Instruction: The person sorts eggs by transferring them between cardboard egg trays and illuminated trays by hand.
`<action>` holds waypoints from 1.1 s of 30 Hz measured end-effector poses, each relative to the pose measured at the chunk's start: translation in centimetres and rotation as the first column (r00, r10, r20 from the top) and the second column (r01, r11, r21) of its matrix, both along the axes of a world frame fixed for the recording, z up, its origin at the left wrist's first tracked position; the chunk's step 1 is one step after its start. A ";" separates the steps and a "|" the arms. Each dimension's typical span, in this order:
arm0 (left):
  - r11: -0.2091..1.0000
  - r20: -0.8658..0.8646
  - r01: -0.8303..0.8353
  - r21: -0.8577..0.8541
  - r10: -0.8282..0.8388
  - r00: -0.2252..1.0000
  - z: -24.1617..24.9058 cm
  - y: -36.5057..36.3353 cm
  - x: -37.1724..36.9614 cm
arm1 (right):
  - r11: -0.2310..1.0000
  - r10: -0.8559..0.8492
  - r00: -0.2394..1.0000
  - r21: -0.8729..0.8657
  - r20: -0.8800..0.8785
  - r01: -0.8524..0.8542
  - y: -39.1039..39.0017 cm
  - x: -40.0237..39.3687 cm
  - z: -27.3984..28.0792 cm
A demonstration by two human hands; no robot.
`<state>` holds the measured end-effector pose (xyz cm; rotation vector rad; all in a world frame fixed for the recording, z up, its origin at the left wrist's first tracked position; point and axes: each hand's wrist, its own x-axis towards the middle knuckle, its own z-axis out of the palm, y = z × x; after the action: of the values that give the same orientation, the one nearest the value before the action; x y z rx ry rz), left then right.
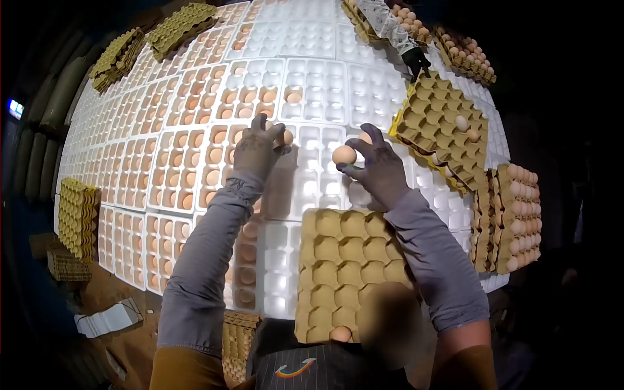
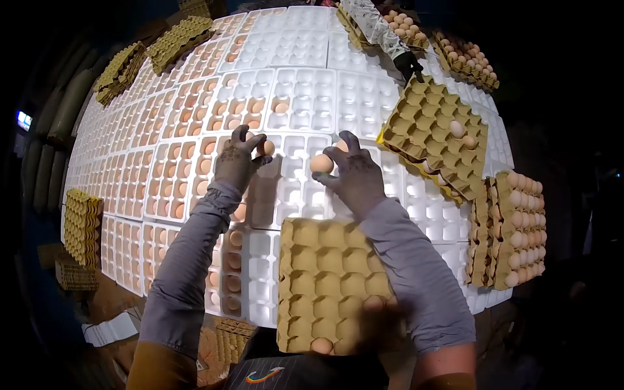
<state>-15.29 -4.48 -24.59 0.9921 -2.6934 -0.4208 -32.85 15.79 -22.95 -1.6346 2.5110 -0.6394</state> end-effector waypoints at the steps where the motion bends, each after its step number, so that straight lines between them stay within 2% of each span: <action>1: 1.000 0.095 0.005 0.027 -0.008 0.995 -1.1 -1.4 -1.2 | 0.997 -0.022 0.998 0.073 -0.052 0.026 -2.1 -0.7 -0.8; 2: 0.999 0.094 0.007 0.041 -0.011 0.996 -1.9 -2.0 -1.6 | 0.988 -0.036 0.994 0.147 -0.102 0.051 -3.8 -1.2 -1.5; 4: 0.997 0.121 0.015 0.079 -0.024 0.992 -3.5 -2.9 -1.7 | 0.972 -0.041 0.996 0.228 -0.075 0.058 -6.2 -2.1 -2.6; 5: 0.996 -0.055 0.044 -0.078 -0.049 0.997 -4.5 -2.8 -0.9 | 0.955 -0.051 0.997 0.291 -0.051 0.063 -7.1 -2.4 -3.1; 6: 0.996 -0.052 0.053 -0.065 -0.057 0.997 -5.3 -2.3 -0.3 | 0.950 -0.059 0.997 0.303 -0.048 0.070 -8.0 -2.3 -3.7; 8: 0.976 -0.190 0.100 0.196 -0.062 0.980 -3.8 -0.7 0.3 | 0.994 0.055 0.993 0.093 0.104 -0.065 -9.7 -1.3 -4.8; 9: 0.953 -0.141 0.141 0.267 -0.107 0.984 -3.5 0.0 0.2 | 0.992 0.059 0.988 0.104 0.145 -0.075 -10.5 -0.3 -5.1; 10: 0.941 -0.005 0.123 0.315 -0.128 0.992 -3.7 0.3 0.1 | 0.975 0.065 0.988 0.203 0.142 -0.093 -11.1 0.3 -5.3; 13: 0.952 0.011 0.135 0.275 -0.143 0.990 -4.7 0.1 -0.2 | 0.953 0.075 0.989 0.282 0.130 -0.109 -11.0 0.3 -5.3; 15: 0.953 -0.288 0.186 0.240 -0.113 0.951 -4.4 0.6 -0.7 | 0.994 -0.082 0.927 0.094 0.367 0.051 -9.6 0.0 -5.6; 16: 0.841 -0.370 0.201 0.503 0.000 0.929 -3.5 1.3 -1.8 | 0.993 -0.089 0.927 0.109 0.365 0.052 -9.1 0.0 -6.5; 18: 0.856 -0.571 0.271 0.441 0.034 0.821 -5.9 2.8 -4.3 | 0.989 0.023 0.934 -0.146 0.356 0.031 -8.0 -0.4 -8.6; 19: 0.903 -0.514 0.256 0.347 -0.045 0.856 -7.9 3.1 -5.3 | 0.994 0.005 0.918 -0.104 0.396 0.039 -7.6 -0.5 -9.2; 20: 0.967 -0.413 0.225 0.120 -0.157 0.897 -10.2 3.2 -5.9 | 0.990 -0.008 0.911 -0.122 0.412 0.064 -7.1 -0.7 -8.8; 22: 0.979 -0.335 0.201 -0.029 -0.199 0.921 -9.1 4.1 -5.4 | 0.964 0.071 0.834 -0.252 0.547 0.083 -5.4 -2.4 -7.5; 24: 0.965 -0.476 0.246 0.094 -0.173 0.862 -6.1 4.8 -3.0 | 0.955 0.012 0.540 -0.169 0.841 0.242 -1.8 -1.2 -0.6; 25: 0.931 -0.532 0.287 0.225 -0.129 0.837 -3.5 5.7 -1.0 | 0.941 0.098 0.494 -0.241 0.864 0.236 0.8 -0.8 1.3; 26: 0.882 -0.579 0.324 0.342 -0.073 0.812 -1.0 7.1 1.6 | 0.960 0.062 0.612 -0.214 0.788 0.179 3.6 -0.3 3.4; 27: 0.841 -0.552 0.322 0.436 -0.033 0.833 0.5 8.7 4.3 | 0.973 0.015 0.666 -0.164 0.746 0.162 7.0 1.1 5.4; 28: 0.798 -0.524 0.312 0.516 0.006 0.852 1.6 10.4 7.1 | 0.988 -0.017 0.662 -0.091 0.750 0.128 10.4 2.4 6.6; 29: 0.825 -0.464 0.319 0.467 -0.078 0.882 2.2 12.3 10.1 | 0.995 -0.074 0.583 0.023 0.809 0.094 13.5 4.1 7.5; 30: 0.847 -0.395 0.330 0.417 -0.159 0.905 2.9 14.5 12.8 | 0.999 0.032 0.689 0.004 0.724 -0.050 16.9 5.5 7.6; 31: 0.866 -0.335 0.356 0.351 -0.239 0.911 3.7 17.2 14.9 | 0.971 0.228 0.809 -0.060 0.542 -0.233 19.9 6.5 6.6; 32: 0.876 -0.268 0.388 0.285 -0.316 0.910 4.3 19.8 16.6 | 0.935 0.353 0.849 -0.110 0.393 -0.337 22.4 7.9 5.2; 33: 0.817 -0.306 0.493 0.300 -0.407 0.861 3.9 22.4 17.8 | 0.947 0.308 0.860 -0.051 0.407 -0.316 24.0 9.5 5.7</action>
<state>2.47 17.88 -20.67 0.3160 -2.6628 -1.0991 -23.32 39.77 -17.24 -1.6430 1.9006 -0.8164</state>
